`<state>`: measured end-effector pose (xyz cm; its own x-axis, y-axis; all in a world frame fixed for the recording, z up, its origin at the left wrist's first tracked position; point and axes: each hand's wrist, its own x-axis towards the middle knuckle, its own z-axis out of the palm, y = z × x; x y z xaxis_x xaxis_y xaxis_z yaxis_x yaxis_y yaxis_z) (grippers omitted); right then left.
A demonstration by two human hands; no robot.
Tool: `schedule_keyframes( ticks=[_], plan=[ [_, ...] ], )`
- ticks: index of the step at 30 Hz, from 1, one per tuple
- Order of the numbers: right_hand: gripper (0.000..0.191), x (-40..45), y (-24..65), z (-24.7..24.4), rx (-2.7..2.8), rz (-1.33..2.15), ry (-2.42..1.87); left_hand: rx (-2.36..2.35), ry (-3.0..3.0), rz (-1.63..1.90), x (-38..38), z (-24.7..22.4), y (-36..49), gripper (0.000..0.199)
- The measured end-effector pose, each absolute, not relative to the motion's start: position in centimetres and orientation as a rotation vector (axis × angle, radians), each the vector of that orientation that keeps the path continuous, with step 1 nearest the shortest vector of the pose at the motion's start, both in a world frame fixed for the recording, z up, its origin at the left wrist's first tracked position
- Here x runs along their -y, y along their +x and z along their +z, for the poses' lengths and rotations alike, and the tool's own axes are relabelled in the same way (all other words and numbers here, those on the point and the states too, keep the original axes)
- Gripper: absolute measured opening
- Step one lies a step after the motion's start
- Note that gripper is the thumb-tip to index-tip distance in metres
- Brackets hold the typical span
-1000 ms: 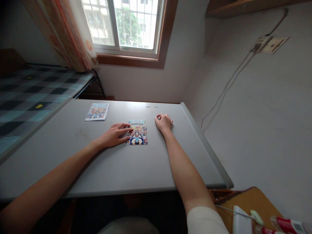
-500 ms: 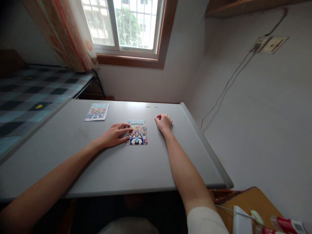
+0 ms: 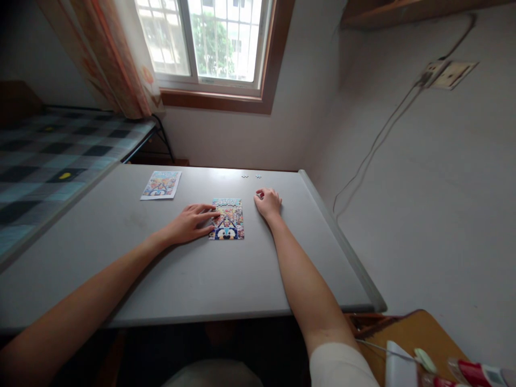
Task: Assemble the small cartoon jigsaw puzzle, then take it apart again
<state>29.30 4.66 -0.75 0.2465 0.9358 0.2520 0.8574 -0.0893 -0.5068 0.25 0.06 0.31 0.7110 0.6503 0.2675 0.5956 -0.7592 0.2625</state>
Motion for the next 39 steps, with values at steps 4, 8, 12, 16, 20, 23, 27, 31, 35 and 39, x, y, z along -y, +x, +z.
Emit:
schedule_keyframes(
  ticks=[4, 8, 12, 16, 20, 23, 27, 31, 35, 39],
  plan=[
    [0.027, -4.6, 29.1, -0.8, 1.613, 0.132, -1.977, -1.013, 2.755, 0.528, 0.0, 0.3, 0.3, 0.042],
    [0.033, -5.1, 28.8, -0.9, 1.579, 0.101, -2.013, -1.016, 2.751, 0.527, 0.0, 0.3, 0.3, 0.042],
    [0.035, -6.9, 28.7, -0.5, 1.540, 0.163, -2.075, -1.021, 2.744, 0.533, 0.1, 0.4, 0.4, 0.042],
    [0.036, -9.8, 28.8, 0.2, 1.445, 0.292, -2.135, -1.025, 2.730, 0.540, 0.3, 0.6, 0.5, 0.042],
    [0.035, -12.2, 28.5, 0.7, 1.405, 0.229, -2.183, -1.025, 2.724, 0.550, 0.4, 0.7, 0.5, 0.042],
    [0.032, -13.1, 27.9, 0.8, 1.513, 0.161, -2.141, -1.024, 2.718, 0.557, 0.5, 0.8, 0.6, 0.043],
    [0.032, -13.9, 27.1, 0.5, 1.667, 0.176, -2.069, -1.036, 2.723, 0.551, 0.5, 0.7, 0.7, 0.043],
    [0.028, -14.8, 26.9, 0.3, 1.738, 0.216, -2.040, -1.046, 2.727, 0.543, 0.5, 0.7, 0.7, 0.043],
    [0.018, -15.5, 27.3, 0.1, 1.702, 0.262, -2.022, -1.041, 2.713, 0.555, 0.5, 0.7, 0.7, 0.043],
    [0.013, -15.6, 27.7, 0.1, 1.673, 0.340, -1.970, -1.041, 2.704, 0.550, 0.5, 0.8, 0.7, 0.043]
  ],
)
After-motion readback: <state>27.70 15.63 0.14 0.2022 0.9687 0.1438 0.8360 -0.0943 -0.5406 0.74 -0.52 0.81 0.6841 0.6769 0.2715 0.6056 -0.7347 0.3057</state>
